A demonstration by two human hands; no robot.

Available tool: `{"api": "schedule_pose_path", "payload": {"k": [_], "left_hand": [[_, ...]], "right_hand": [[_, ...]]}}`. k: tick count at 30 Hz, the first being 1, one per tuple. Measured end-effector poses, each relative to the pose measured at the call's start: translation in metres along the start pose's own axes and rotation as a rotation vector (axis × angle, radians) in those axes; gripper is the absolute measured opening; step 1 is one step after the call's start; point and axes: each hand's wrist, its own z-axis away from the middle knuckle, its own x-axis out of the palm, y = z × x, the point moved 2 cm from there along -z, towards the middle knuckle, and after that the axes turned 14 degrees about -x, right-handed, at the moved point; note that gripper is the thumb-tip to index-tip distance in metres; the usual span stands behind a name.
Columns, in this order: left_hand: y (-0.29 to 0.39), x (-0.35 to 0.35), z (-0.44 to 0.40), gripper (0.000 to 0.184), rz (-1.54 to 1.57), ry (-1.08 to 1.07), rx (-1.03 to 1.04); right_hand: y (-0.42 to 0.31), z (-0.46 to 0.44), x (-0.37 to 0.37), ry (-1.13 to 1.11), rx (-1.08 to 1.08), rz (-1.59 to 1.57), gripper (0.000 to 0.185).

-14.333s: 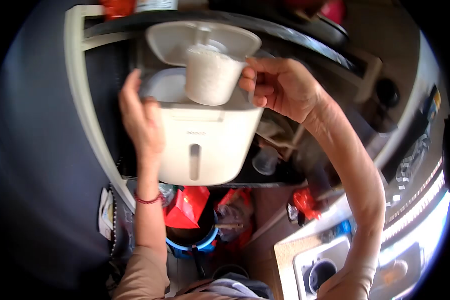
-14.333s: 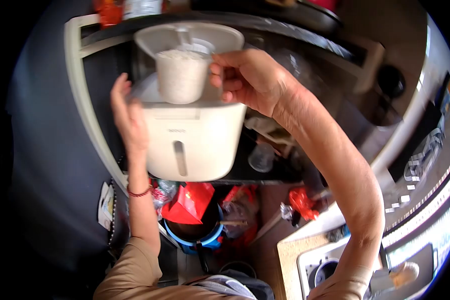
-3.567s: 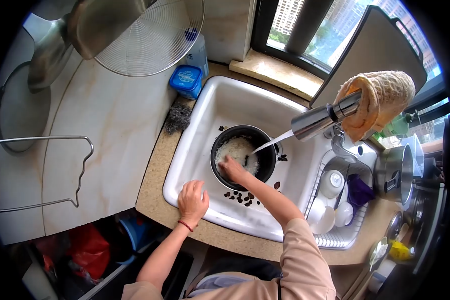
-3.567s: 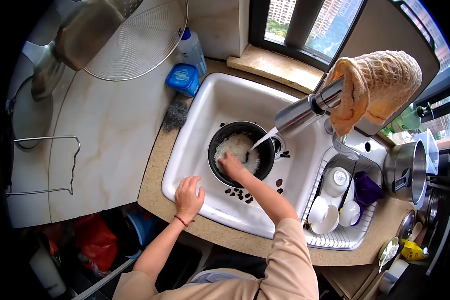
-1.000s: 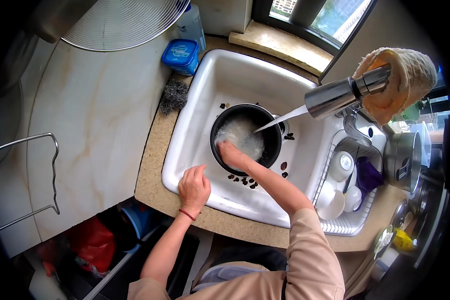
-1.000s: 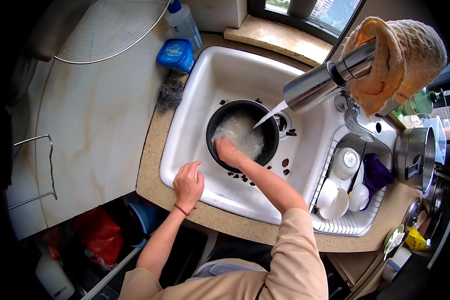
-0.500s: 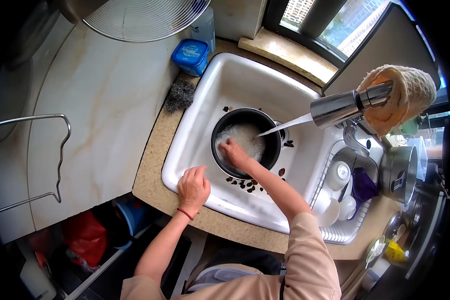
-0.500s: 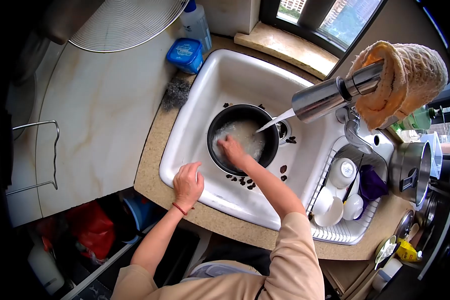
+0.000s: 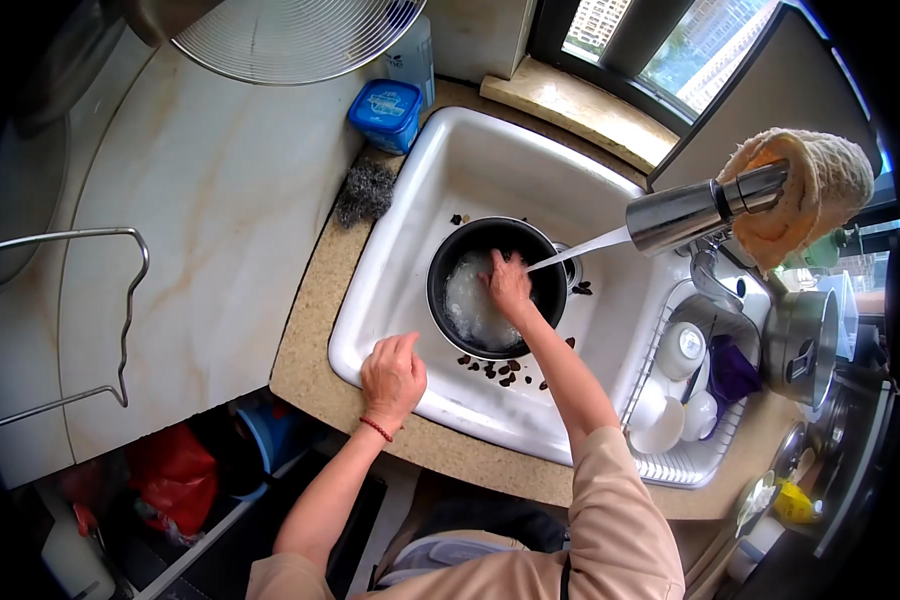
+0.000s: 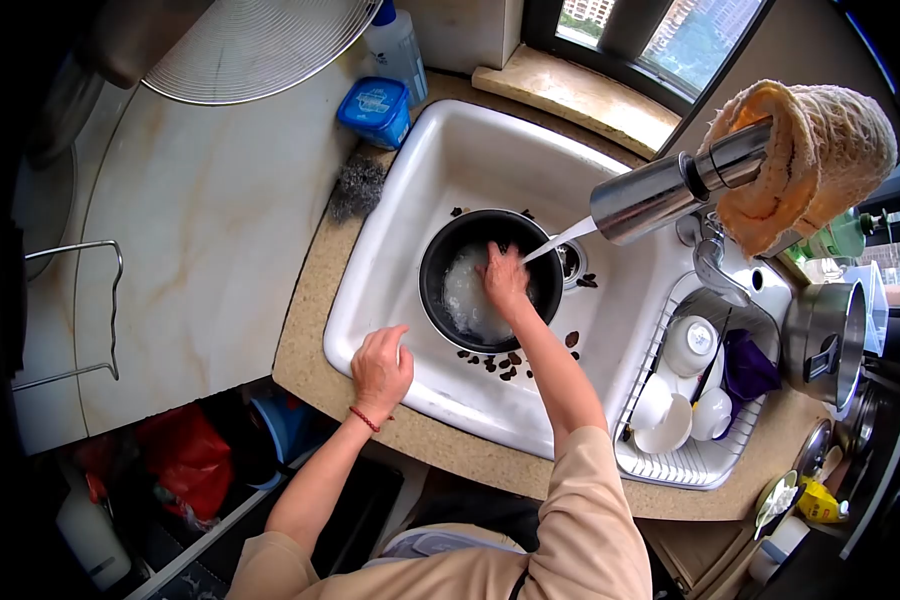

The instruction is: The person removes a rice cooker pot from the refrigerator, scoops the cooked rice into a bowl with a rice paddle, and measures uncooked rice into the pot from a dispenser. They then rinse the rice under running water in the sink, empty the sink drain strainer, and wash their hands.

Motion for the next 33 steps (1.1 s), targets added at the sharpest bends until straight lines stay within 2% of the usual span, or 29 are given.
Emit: {"api": "schedule_pose_path", "payload": {"k": [1,3,4,5,7,8,10,11,13,14,15,17,18,20,22,24,26,27,29,30,31,33], "left_hand": [[0.000,0.000,0.000,0.027,-0.003,0.001,0.003],[-0.001,0.001,0.000,0.027,-0.014,-0.013,-0.007],[-0.001,0.001,0.000,0.027,-0.016,-0.012,-0.007],[-0.002,0.001,-0.001,0.027,-0.019,-0.006,0.000],[0.000,0.000,0.001,0.027,-0.016,-0.007,0.011],[0.002,0.000,0.000,0.027,-0.014,-0.014,-0.003],[0.002,0.000,0.000,0.027,-0.009,-0.024,-0.014],[0.001,0.001,0.000,0.027,-0.019,-0.005,-0.001],[0.001,0.001,0.001,0.027,-0.029,0.010,0.014],[0.002,0.001,0.001,0.028,-0.031,0.009,0.011],[0.002,0.001,0.000,0.028,-0.034,0.009,0.011],[0.000,0.002,-0.001,0.027,-0.041,0.007,0.018],[-0.001,0.003,0.000,0.027,-0.046,0.004,0.018],[0.001,0.002,0.000,0.026,-0.052,-0.005,0.019],[0.001,0.002,-0.001,0.025,-0.056,-0.016,0.016],[-0.001,0.003,0.000,0.025,-0.041,0.005,0.028],[0.000,0.002,0.001,0.025,-0.038,-0.008,0.015],[0.000,0.002,0.000,0.026,-0.028,-0.001,0.015],[-0.002,0.004,-0.001,0.026,-0.025,0.005,0.015],[-0.001,0.003,-0.001,0.026,-0.031,-0.002,0.015],[0.000,0.002,0.000,0.026,-0.037,-0.011,0.013],[-0.001,0.003,0.000,0.026,-0.043,-0.014,0.014]], "right_hand": [[0.001,-0.002,0.006,0.003,0.050,-0.021,0.048],[-0.011,0.004,0.024,-0.079,-0.041,-0.051,0.053],[-0.011,0.011,0.042,-0.087,-0.152,-0.129,0.047],[-0.009,0.016,0.059,-0.088,-0.152,-0.130,0.047],[-0.005,0.026,0.090,-0.301,-0.295,-0.183,0.039],[0.000,0.026,0.096,-0.297,-0.291,-0.177,0.039],[-0.003,0.028,0.095,-0.386,-0.279,-0.319,0.023],[-0.004,0.030,0.094,-0.384,-0.276,-0.316,0.023],[-0.019,0.033,0.076,-0.355,-0.252,-0.460,0.030],[-0.024,0.030,0.074,-0.306,-0.248,-0.467,0.043],[-0.032,0.023,0.063,-0.301,-0.245,-0.467,0.043],[-0.046,0.009,0.027,-0.300,0.023,-0.188,0.051],[-0.042,0.000,0.022,-0.301,0.029,-0.191,0.051],[-0.031,-0.018,0.010,-0.246,-0.186,0.178,0.057],[-0.012,-0.013,0.008,-0.169,-0.262,0.257,0.050],[-0.003,0.006,0.011,-0.126,-0.274,0.260,0.050],[-0.004,0.032,0.022,-0.339,-0.148,0.111,0.052],[-0.005,0.036,0.031,-0.346,-0.149,0.109,0.052],[-0.008,0.039,0.059,-0.517,-0.202,-0.119,0.048],[-0.011,0.038,0.063,-0.410,-0.126,-0.325,0.038],[-0.013,0.035,0.069,-0.414,-0.126,-0.327,0.038],[-0.017,0.019,0.080,-0.372,-0.208,-0.437,0.026]]}}
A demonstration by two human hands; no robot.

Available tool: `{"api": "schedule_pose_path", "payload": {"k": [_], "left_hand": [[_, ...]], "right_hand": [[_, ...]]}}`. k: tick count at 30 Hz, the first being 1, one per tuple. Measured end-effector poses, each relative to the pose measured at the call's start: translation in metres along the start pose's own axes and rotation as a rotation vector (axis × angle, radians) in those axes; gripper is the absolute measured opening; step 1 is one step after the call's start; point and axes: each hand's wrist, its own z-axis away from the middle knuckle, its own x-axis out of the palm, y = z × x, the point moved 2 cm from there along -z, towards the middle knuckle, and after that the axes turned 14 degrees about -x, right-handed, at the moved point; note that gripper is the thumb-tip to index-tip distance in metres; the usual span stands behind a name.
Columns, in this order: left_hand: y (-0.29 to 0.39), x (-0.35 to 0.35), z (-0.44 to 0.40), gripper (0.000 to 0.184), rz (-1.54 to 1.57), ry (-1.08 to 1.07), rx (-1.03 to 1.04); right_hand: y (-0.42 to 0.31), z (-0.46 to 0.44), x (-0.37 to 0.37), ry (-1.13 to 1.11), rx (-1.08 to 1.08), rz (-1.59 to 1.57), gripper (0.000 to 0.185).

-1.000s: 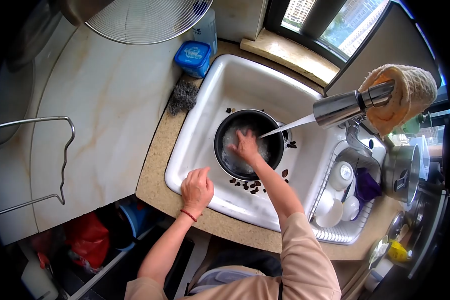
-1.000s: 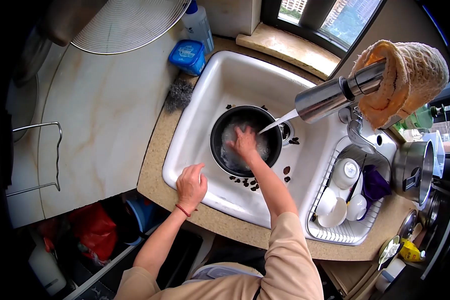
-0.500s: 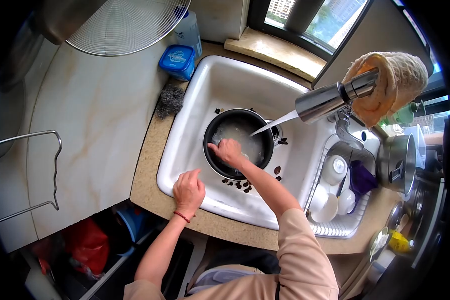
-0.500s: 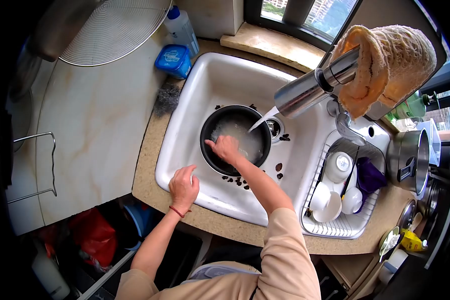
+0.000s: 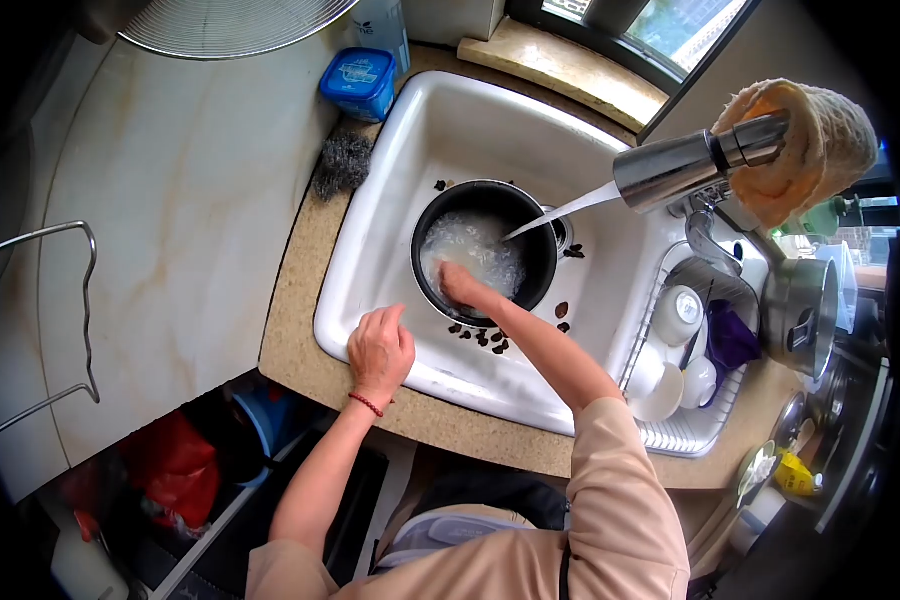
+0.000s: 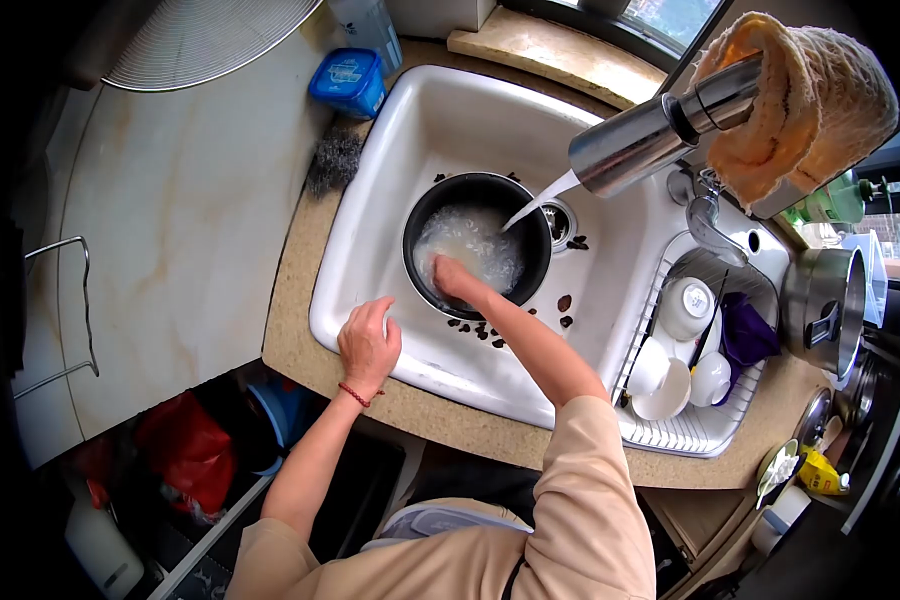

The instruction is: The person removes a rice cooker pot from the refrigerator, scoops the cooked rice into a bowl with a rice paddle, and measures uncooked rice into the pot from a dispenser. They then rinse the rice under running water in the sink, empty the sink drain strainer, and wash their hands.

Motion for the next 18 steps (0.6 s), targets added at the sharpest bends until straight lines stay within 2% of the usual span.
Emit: {"api": "schedule_pose_path", "payload": {"k": [2,4,5,7,8,10,11,13,14,16,17,18], "left_hand": [[-0.002,0.000,0.000,0.026,-0.011,-0.006,0.001],[-0.002,0.001,0.000,0.026,0.003,0.008,0.014],[-0.001,0.001,0.000,0.026,0.000,0.004,0.014],[0.000,0.001,-0.001,0.025,0.007,0.006,-0.004],[0.000,0.000,-0.001,0.025,0.005,0.008,-0.007],[0.001,0.000,-0.001,0.024,0.009,0.003,-0.011],[0.001,-0.001,-0.001,0.024,0.009,0.005,-0.014],[0.002,-0.002,-0.001,0.024,0.026,-0.018,-0.033],[0.002,-0.003,-0.001,0.024,0.029,-0.014,-0.034],[0.002,-0.003,-0.001,0.024,0.026,-0.014,-0.029],[0.002,-0.003,-0.002,0.024,0.030,-0.007,-0.029],[0.002,-0.003,-0.002,0.024,0.022,-0.009,-0.030]], "right_hand": [[-0.011,-0.010,-0.004,0.080,0.014,-0.031,0.029],[-0.031,-0.014,-0.028,0.241,0.170,0.063,0.051],[-0.039,-0.017,-0.043,0.240,0.172,0.059,0.051],[-0.037,-0.022,-0.073,0.287,0.321,0.250,0.069],[-0.032,-0.027,-0.081,0.242,0.321,0.293,0.062],[-0.019,-0.025,-0.077,0.374,0.069,0.575,0.052],[-0.017,-0.023,-0.070,0.372,0.066,0.575,0.052],[-0.029,-0.007,-0.056,0.325,-0.004,0.446,0.037],[-0.025,-0.002,-0.044,0.324,-0.007,0.450,0.037],[0.007,0.001,-0.005,0.138,-0.082,0.267,0.040],[0.009,0.003,-0.003,0.139,-0.087,0.273,0.040],[0.009,0.006,-0.002,0.032,-0.103,0.190,0.034]]}}
